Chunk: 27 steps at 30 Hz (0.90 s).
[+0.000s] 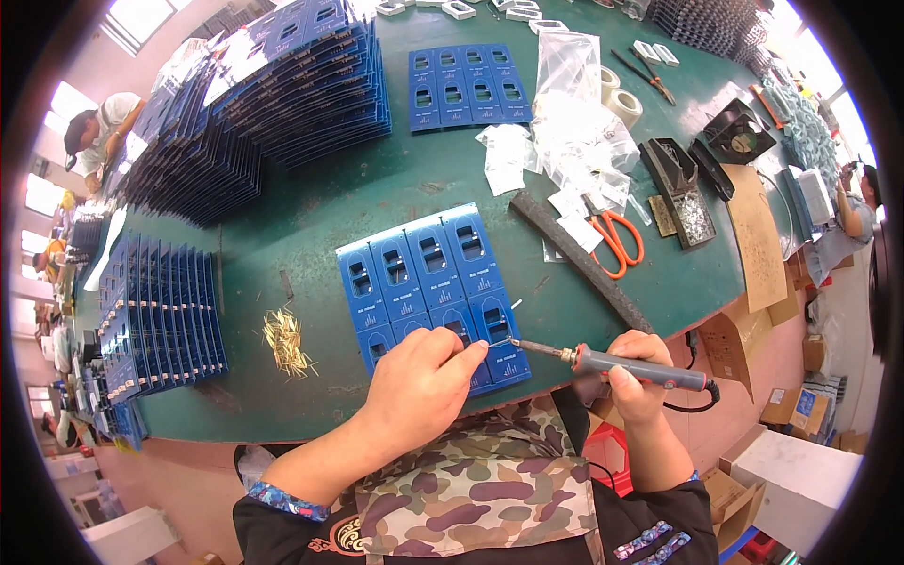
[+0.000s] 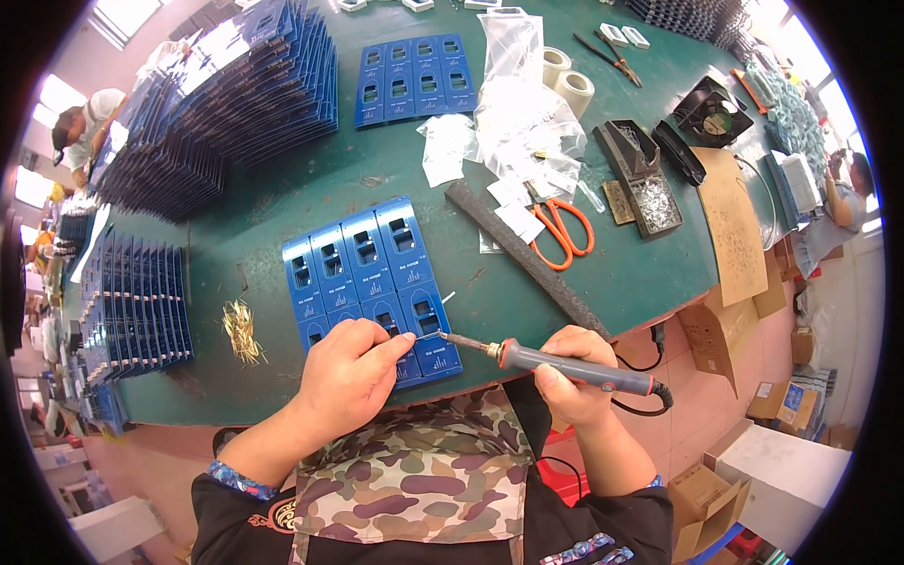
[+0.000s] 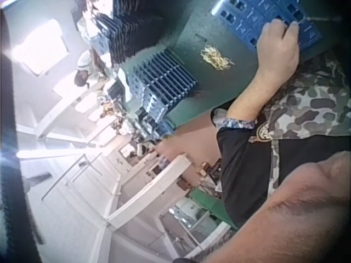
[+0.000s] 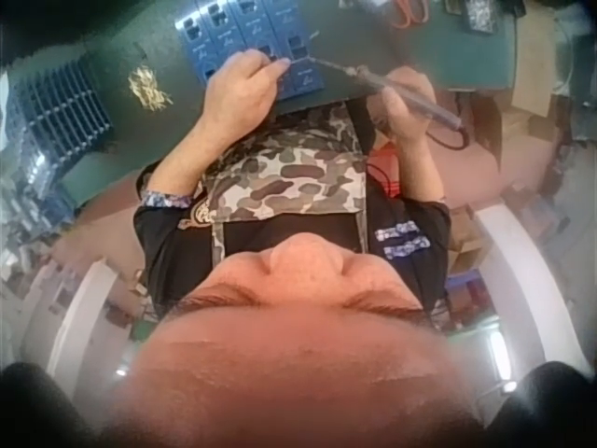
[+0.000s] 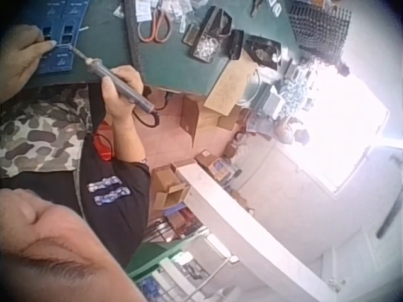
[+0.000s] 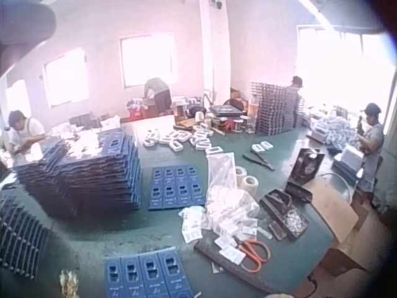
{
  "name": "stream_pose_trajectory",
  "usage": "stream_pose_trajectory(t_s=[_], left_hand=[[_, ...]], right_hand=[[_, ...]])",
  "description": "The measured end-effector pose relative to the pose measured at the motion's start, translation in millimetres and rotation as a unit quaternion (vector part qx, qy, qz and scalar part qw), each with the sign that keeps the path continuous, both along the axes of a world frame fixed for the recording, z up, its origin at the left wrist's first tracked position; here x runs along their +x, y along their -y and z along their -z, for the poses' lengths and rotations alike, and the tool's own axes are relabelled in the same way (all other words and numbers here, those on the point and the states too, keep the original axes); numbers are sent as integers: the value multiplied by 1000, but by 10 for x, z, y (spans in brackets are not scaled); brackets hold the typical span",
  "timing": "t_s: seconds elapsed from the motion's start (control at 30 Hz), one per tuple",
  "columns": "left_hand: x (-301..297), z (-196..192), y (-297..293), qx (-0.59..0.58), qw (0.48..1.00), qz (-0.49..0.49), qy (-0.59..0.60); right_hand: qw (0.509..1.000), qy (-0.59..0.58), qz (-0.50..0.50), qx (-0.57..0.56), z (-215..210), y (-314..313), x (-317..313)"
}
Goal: The person inserts metal pins into the slots of a circuit board by hand and solders the components using a soldering iron.
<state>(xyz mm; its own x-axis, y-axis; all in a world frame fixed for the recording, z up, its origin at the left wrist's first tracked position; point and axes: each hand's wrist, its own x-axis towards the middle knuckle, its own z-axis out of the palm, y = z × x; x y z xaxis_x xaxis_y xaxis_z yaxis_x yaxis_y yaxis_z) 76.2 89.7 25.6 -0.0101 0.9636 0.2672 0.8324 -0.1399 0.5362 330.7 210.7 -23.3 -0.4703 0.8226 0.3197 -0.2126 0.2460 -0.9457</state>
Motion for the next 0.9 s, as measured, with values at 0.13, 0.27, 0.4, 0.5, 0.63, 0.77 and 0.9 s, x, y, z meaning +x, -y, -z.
stream_pose_trajectory(t_s=[0.13, 0.27, 0.4, 0.5, 0.63, 0.77, 0.9], left_hand=[[8, -3, -7, 2, 1000, 0, -3], [9, 5, -16, 6, 1000, 3, -9], [13, 5, -16, 8, 1000, 4, -12], [2, -6, -10, 2, 1000, 0, 0], [-23, -17, -31, 14, 1000, -8, 9], [-29, -52, -101, 9, 1000, -11, 2], [-24, -40, -124, 5, 1000, -24, -6]], right_hand=[[1000, 8, 3, 8, 1, -1, 4], [1000, 4, 0, -22, -31, 15, 2], [999, -7, 7, -31, 31, -4, 35], [997, -30, 18, -64, -50, -5, 18], [999, -12, 14, -36, -41, -28, 10], [999, 7, 29, -36, -85, -19, -94], [999, 15, 21, -19, -63, -54, -136]])
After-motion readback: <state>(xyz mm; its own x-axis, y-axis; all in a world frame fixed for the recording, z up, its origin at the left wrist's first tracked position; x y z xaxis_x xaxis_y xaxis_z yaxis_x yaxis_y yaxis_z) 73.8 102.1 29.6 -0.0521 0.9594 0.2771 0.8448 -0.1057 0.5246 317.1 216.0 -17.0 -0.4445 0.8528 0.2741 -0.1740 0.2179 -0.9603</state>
